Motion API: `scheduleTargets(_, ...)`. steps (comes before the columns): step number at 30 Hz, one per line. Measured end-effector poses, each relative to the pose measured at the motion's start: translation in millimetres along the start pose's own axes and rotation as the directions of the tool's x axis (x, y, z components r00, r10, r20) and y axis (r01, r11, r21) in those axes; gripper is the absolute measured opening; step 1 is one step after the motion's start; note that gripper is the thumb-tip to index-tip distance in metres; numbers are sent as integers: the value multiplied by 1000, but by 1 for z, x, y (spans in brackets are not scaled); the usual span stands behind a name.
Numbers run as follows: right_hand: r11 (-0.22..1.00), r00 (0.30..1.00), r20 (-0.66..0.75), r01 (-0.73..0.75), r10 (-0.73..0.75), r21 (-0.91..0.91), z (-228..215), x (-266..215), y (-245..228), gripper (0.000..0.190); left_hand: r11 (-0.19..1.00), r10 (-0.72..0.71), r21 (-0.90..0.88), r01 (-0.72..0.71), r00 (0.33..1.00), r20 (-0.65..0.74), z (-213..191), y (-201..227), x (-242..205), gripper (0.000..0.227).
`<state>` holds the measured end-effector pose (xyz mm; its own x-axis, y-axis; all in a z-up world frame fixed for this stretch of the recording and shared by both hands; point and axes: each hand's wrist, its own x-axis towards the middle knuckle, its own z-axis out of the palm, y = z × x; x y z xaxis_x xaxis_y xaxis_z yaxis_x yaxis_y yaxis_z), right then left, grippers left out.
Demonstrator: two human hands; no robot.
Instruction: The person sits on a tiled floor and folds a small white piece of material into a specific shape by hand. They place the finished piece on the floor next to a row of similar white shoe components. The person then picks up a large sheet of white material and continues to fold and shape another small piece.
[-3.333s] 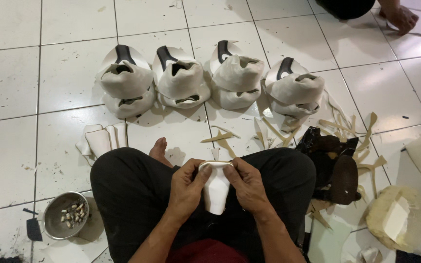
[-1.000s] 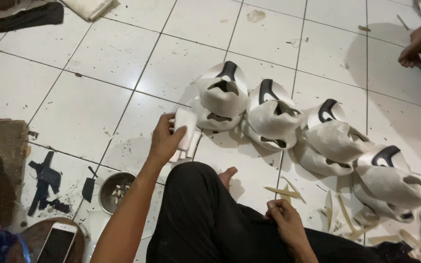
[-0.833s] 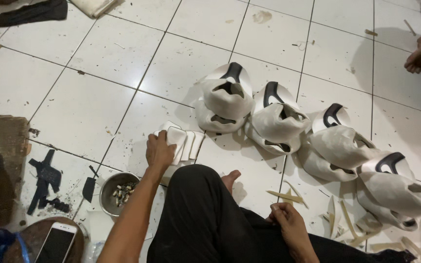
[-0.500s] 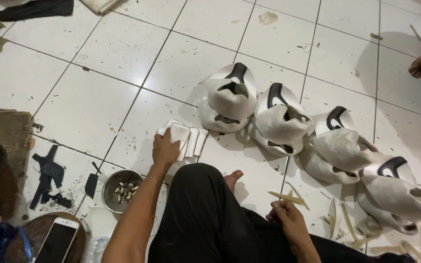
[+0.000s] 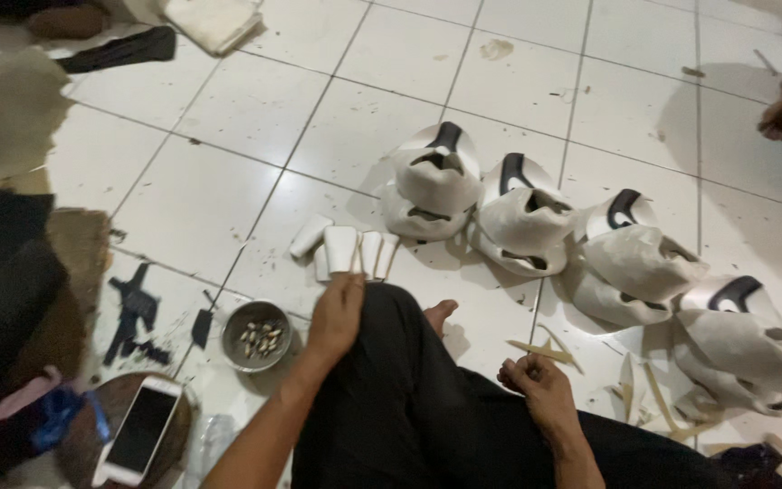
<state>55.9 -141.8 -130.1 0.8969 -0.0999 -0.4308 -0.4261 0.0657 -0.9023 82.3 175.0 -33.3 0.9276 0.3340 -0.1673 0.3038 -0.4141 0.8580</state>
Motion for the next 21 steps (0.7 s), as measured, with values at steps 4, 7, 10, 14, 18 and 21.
scheduleTargets(4, 949, 987, -16, -160, 161, -273, 25, -49, -67, 34, 942, 329, 96, -321, 940, -92, -1, -23, -48, 47)
scheduleTargets(7, 773, 998, 59, 34, 4, -634, 16, -38, -41, 41, 975, 178, 141, -171, 983, -38, -20, -24, -89, 63)
scheduleTargets(10, 687, 997, 80, 44, 21, -725, 12, -24, -15, 36, 987, 0, 161, -18, 994, 114, -49, -27, -115, 64)
scheduleTargets(14, 582, 994, 108, 104, -27, -806, 14, -32, -9, 35, 964, 94, 265, -38, 975, -204, -92, -97, -122, 56)
scheduleTargets(18, 533, 998, 65, 54, 3, -844, 22, -49, -22, 38, 894, 194, 440, 85, 812, -551, -185, -107, -139, 47)
scheduleTargets(21, 490, 999, 35, 10, 42, -871, 31, -60, -33, 43, 592, -42, 556, 583, 711, -702, -261, -110, -149, 31)
